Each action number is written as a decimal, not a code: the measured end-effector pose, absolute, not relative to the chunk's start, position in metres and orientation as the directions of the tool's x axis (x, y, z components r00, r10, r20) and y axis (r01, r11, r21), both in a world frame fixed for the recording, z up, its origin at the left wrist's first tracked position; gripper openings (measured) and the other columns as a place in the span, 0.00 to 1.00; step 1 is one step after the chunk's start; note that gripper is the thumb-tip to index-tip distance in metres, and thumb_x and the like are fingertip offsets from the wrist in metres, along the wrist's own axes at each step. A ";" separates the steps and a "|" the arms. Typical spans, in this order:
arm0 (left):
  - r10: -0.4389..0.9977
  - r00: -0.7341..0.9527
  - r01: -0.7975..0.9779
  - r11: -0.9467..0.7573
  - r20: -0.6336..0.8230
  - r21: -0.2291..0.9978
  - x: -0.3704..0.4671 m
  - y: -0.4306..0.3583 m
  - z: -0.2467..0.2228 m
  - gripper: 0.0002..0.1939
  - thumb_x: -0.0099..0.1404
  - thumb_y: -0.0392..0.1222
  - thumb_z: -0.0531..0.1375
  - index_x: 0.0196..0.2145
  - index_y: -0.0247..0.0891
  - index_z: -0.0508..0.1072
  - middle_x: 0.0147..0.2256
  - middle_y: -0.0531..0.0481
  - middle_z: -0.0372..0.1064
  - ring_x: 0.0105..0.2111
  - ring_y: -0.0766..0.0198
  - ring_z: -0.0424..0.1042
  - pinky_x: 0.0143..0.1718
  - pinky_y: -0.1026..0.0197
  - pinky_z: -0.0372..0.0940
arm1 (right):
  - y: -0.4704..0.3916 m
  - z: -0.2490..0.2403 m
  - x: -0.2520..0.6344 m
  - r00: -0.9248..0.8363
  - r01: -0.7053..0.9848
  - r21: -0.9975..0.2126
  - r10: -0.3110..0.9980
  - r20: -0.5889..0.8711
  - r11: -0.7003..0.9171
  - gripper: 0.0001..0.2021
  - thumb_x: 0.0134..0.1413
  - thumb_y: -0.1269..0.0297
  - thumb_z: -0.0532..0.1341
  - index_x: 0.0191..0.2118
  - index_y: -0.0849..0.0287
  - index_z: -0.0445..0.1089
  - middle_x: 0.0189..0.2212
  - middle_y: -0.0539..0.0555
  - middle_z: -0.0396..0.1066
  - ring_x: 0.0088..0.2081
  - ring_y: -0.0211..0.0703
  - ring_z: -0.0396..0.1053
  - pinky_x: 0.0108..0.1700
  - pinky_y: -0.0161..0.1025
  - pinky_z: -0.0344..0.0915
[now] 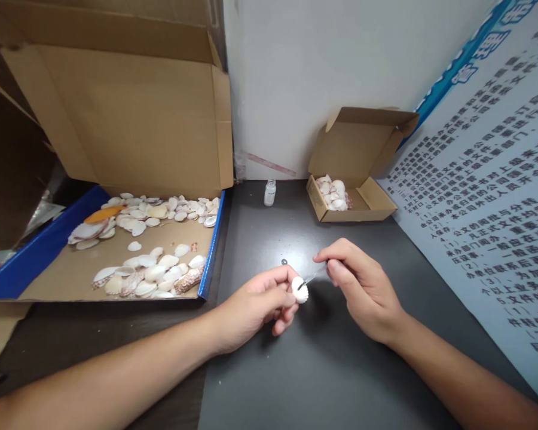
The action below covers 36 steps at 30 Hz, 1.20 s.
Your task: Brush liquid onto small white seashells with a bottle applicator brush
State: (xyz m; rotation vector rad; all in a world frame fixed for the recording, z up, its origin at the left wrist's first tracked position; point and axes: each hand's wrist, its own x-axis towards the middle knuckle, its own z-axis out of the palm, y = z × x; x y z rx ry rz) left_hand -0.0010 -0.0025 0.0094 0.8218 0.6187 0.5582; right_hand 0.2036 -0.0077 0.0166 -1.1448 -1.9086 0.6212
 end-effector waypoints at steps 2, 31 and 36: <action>0.670 0.687 -0.218 0.561 -0.283 0.798 -0.001 -0.002 0.009 0.06 0.59 0.38 0.59 0.31 0.38 0.63 0.21 0.58 0.61 0.18 0.73 0.59 0.22 0.68 0.53 | -0.008 0.015 0.204 -0.206 0.476 -0.768 0.903 0.377 0.429 0.07 0.68 0.65 0.53 0.43 0.53 0.68 0.29 0.48 0.62 0.28 0.39 0.61 0.32 0.39 0.60; 0.665 0.693 -0.224 0.567 -0.280 0.792 -0.001 -0.002 0.010 0.04 0.58 0.36 0.58 0.30 0.37 0.63 0.21 0.57 0.60 0.18 0.73 0.58 0.22 0.67 0.52 | -0.012 0.018 0.204 -0.111 0.423 -0.819 0.919 0.378 0.388 0.05 0.67 0.66 0.53 0.41 0.53 0.65 0.25 0.45 0.59 0.23 0.35 0.56 0.26 0.35 0.55; 0.670 0.687 -0.228 0.566 -0.281 0.793 -0.001 -0.002 0.010 0.04 0.58 0.37 0.58 0.30 0.37 0.64 0.21 0.57 0.60 0.18 0.73 0.58 0.22 0.67 0.52 | -0.012 0.017 0.203 -0.190 0.445 -0.782 0.899 0.394 0.437 0.02 0.63 0.68 0.57 0.39 0.53 0.65 0.29 0.47 0.63 0.28 0.37 0.61 0.29 0.35 0.59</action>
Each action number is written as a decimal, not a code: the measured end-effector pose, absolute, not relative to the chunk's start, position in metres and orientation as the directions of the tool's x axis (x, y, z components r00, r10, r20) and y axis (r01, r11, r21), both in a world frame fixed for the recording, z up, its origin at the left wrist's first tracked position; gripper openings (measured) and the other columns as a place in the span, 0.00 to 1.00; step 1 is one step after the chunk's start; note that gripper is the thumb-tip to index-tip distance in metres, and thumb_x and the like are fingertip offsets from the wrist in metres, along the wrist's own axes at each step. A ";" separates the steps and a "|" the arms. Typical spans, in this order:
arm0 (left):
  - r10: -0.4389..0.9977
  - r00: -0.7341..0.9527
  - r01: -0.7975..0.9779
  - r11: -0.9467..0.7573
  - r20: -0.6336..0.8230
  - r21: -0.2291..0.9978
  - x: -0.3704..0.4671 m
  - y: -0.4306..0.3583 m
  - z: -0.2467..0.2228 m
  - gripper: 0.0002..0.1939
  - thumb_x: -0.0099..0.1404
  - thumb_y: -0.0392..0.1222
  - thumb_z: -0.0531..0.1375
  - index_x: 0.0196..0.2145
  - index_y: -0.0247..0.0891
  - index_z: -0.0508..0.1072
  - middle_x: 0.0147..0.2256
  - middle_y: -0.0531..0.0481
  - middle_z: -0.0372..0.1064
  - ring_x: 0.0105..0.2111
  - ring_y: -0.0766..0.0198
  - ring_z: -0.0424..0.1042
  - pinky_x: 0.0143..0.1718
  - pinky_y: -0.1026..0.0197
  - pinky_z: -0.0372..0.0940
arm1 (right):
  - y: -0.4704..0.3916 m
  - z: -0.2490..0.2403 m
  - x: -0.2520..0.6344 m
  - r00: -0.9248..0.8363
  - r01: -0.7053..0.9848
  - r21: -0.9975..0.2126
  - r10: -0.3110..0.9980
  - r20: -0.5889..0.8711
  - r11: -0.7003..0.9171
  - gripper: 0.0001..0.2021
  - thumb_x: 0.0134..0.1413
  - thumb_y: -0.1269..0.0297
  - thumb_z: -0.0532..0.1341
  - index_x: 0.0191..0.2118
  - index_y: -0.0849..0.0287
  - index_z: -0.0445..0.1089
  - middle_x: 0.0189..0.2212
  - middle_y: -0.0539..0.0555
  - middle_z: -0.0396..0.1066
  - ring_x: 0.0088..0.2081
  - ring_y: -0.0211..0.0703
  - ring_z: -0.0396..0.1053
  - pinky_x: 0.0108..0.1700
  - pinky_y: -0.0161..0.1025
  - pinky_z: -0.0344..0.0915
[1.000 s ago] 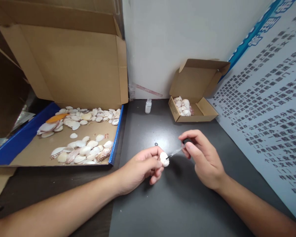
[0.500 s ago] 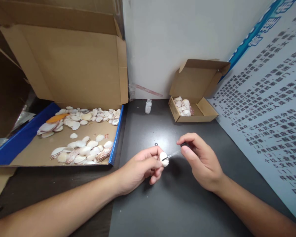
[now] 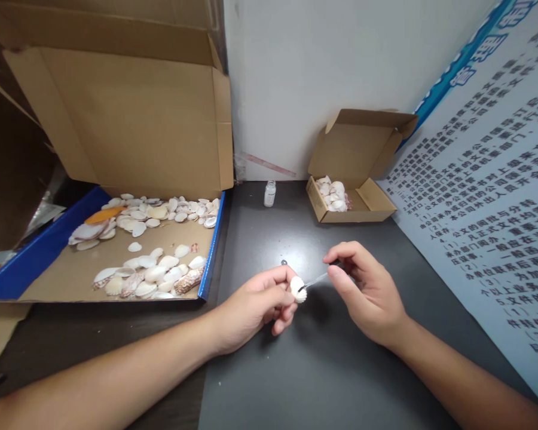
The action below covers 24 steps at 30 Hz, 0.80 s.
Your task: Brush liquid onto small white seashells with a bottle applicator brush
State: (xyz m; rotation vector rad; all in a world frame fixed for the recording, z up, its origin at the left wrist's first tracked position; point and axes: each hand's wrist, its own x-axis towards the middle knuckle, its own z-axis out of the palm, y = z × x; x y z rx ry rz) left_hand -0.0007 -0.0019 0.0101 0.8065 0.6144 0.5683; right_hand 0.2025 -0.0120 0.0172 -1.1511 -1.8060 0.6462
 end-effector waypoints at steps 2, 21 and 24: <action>0.669 0.687 -0.226 0.567 -0.284 0.792 -0.001 -0.001 0.010 0.05 0.58 0.37 0.59 0.31 0.37 0.64 0.21 0.57 0.60 0.18 0.73 0.58 0.22 0.67 0.52 | -0.011 0.018 0.202 -0.174 0.472 -0.760 0.892 0.417 0.447 0.04 0.61 0.70 0.59 0.38 0.53 0.65 0.30 0.47 0.63 0.29 0.37 0.61 0.30 0.35 0.59; 0.665 0.687 -0.220 0.575 -0.294 0.788 -0.001 -0.002 0.010 0.04 0.58 0.36 0.58 0.30 0.37 0.63 0.21 0.57 0.60 0.18 0.73 0.59 0.22 0.67 0.52 | -0.013 0.017 0.203 -0.203 0.410 -0.773 0.875 0.439 0.483 0.05 0.63 0.70 0.55 0.41 0.52 0.64 0.28 0.46 0.61 0.27 0.36 0.58 0.28 0.35 0.58; 0.660 0.692 -0.213 0.575 -0.293 0.790 -0.001 -0.002 0.010 0.04 0.58 0.36 0.58 0.30 0.37 0.63 0.21 0.58 0.60 0.18 0.74 0.59 0.22 0.67 0.53 | -0.013 0.017 0.202 -0.197 0.450 -0.751 0.874 0.444 0.484 0.06 0.60 0.71 0.59 0.38 0.52 0.63 0.28 0.45 0.61 0.27 0.35 0.59 0.29 0.34 0.59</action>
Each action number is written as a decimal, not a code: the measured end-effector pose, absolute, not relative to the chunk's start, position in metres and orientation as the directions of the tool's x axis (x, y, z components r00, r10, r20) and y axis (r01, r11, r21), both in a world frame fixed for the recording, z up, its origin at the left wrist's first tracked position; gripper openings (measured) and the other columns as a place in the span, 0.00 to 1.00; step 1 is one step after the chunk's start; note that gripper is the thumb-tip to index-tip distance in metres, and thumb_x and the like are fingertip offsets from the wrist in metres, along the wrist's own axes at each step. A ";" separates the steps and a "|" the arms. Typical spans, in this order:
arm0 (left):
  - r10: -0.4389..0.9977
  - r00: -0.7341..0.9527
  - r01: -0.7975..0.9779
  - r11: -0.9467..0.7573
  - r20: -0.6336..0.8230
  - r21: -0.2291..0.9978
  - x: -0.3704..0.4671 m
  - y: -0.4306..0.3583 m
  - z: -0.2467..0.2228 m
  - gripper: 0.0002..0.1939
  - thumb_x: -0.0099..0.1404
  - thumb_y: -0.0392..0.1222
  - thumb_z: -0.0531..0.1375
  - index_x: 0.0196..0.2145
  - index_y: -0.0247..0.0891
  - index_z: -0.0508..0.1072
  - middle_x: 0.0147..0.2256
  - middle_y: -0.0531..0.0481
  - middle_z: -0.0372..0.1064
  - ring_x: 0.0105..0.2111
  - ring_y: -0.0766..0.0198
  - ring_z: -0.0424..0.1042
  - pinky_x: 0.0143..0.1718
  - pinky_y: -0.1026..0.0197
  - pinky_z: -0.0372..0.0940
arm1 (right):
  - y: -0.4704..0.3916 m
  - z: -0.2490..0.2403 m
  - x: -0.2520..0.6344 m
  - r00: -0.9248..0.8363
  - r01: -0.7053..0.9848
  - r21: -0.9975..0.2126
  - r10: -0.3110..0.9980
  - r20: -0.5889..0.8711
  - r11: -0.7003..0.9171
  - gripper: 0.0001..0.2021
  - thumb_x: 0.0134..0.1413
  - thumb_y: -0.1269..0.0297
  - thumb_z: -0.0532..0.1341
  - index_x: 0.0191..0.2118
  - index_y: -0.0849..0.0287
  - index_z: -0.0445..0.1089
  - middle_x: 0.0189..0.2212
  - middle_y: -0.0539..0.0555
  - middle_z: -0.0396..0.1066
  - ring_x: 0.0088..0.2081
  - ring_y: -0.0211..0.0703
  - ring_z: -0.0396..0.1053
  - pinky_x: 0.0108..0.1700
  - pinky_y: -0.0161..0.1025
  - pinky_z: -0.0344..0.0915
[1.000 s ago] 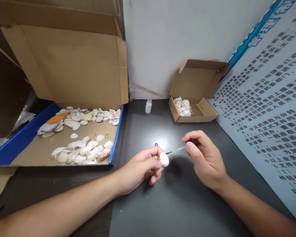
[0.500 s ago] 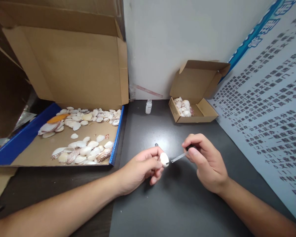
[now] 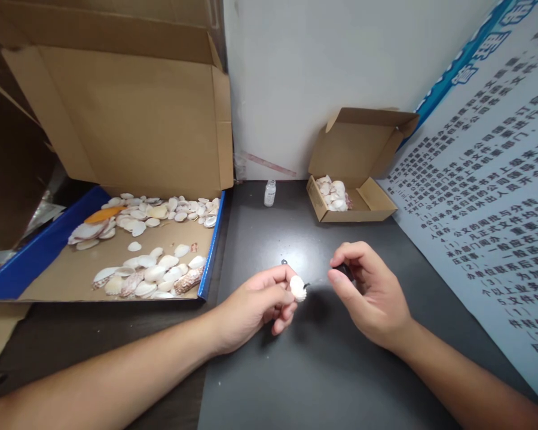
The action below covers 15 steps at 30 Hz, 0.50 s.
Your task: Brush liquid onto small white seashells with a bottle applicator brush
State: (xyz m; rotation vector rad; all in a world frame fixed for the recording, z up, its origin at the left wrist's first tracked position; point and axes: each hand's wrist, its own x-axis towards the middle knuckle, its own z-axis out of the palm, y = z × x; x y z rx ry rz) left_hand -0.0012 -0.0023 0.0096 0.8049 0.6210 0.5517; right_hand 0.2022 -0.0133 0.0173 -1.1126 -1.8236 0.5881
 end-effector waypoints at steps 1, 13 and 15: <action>0.660 0.692 -0.213 0.574 -0.293 0.790 -0.001 -0.002 0.010 0.04 0.58 0.36 0.58 0.30 0.37 0.63 0.21 0.58 0.60 0.18 0.74 0.59 0.22 0.67 0.53 | -0.013 0.017 0.202 -0.187 0.453 -0.749 0.873 0.450 0.484 0.06 0.60 0.72 0.60 0.37 0.52 0.63 0.28 0.45 0.61 0.27 0.35 0.58 0.29 0.34 0.58; 0.664 0.689 -0.226 0.577 -0.290 0.785 -0.001 -0.002 0.009 0.04 0.57 0.36 0.58 0.30 0.37 0.63 0.21 0.57 0.61 0.18 0.73 0.59 0.22 0.67 0.52 | -0.013 0.018 0.202 -0.205 0.435 -0.758 0.873 0.442 0.486 0.07 0.60 0.72 0.59 0.38 0.52 0.61 0.28 0.45 0.58 0.27 0.35 0.57 0.28 0.34 0.57; 0.666 0.689 -0.231 0.576 -0.286 0.784 -0.001 -0.002 0.009 0.04 0.57 0.35 0.58 0.29 0.37 0.63 0.21 0.57 0.61 0.18 0.73 0.59 0.22 0.67 0.52 | -0.015 0.017 0.203 -0.207 0.405 -0.780 0.878 0.431 0.478 0.05 0.63 0.71 0.56 0.39 0.52 0.62 0.28 0.45 0.58 0.26 0.35 0.56 0.28 0.35 0.56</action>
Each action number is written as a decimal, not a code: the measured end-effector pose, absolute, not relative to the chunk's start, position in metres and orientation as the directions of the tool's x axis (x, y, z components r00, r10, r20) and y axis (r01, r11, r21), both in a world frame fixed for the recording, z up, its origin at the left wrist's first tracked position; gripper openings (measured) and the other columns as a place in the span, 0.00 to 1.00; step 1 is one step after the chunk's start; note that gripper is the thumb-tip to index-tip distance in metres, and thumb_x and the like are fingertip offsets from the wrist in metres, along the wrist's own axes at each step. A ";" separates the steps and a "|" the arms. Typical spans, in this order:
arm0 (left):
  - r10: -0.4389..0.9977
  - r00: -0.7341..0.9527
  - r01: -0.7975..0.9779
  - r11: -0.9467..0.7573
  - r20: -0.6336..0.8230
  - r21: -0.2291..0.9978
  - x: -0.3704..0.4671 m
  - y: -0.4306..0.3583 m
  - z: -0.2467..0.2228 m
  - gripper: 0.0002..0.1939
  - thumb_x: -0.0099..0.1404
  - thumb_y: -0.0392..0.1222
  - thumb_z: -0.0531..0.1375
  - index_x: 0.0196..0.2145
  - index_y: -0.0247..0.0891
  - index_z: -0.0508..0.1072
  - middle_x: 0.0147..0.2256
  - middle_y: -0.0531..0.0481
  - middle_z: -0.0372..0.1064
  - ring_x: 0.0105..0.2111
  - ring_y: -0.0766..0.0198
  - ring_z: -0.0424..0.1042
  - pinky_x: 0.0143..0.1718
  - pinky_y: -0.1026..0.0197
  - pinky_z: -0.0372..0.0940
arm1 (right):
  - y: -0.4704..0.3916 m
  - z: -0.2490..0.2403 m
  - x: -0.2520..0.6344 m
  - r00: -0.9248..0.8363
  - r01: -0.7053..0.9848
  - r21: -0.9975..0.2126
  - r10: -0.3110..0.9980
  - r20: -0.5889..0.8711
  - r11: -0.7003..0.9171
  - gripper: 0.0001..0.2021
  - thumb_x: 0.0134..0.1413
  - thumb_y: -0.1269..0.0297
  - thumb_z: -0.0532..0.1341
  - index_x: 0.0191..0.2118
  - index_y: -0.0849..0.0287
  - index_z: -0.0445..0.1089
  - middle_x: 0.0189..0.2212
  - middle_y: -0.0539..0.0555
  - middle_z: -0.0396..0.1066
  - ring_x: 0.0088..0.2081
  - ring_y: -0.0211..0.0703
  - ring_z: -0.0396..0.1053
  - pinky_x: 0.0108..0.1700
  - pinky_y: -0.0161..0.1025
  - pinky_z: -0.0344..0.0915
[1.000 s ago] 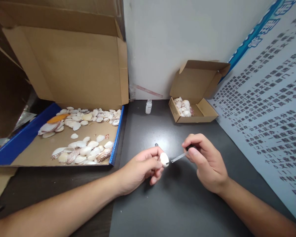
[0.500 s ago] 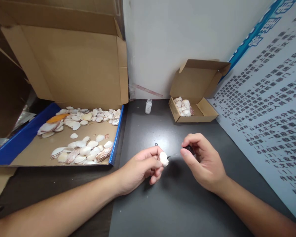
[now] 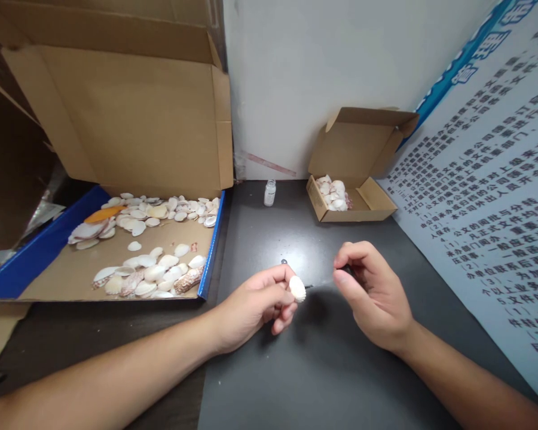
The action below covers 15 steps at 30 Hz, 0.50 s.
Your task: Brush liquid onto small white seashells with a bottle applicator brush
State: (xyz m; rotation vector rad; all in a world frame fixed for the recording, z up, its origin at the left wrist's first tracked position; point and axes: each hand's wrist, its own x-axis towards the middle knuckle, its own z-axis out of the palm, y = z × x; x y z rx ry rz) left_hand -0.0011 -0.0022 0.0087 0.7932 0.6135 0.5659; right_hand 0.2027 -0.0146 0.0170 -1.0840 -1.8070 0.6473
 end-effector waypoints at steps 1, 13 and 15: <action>0.667 0.688 -0.233 0.575 -0.285 0.784 -0.001 -0.002 0.009 0.04 0.57 0.35 0.58 0.29 0.37 0.63 0.20 0.57 0.61 0.18 0.73 0.59 0.22 0.67 0.52 | -0.015 0.016 0.203 -0.209 0.382 -0.793 0.880 0.426 0.475 0.04 0.65 0.70 0.54 0.40 0.52 0.62 0.28 0.45 0.58 0.26 0.35 0.55 0.28 0.36 0.56; 0.665 0.683 -0.256 0.605 -0.302 0.754 -0.001 -0.001 0.011 0.05 0.58 0.34 0.57 0.27 0.37 0.63 0.20 0.56 0.61 0.17 0.73 0.58 0.22 0.66 0.50 | -0.015 0.017 0.203 -0.220 0.377 -0.793 0.878 0.426 0.479 0.05 0.65 0.71 0.53 0.41 0.53 0.61 0.29 0.47 0.59 0.27 0.37 0.56 0.29 0.37 0.56; 0.663 0.686 -0.258 0.606 -0.299 0.753 -0.002 -0.001 0.011 0.04 0.58 0.34 0.57 0.27 0.37 0.63 0.20 0.57 0.60 0.17 0.73 0.58 0.22 0.66 0.50 | -0.015 0.017 0.202 -0.232 0.408 -0.767 0.869 0.437 0.495 0.05 0.63 0.72 0.55 0.40 0.53 0.61 0.29 0.46 0.58 0.27 0.37 0.56 0.29 0.37 0.56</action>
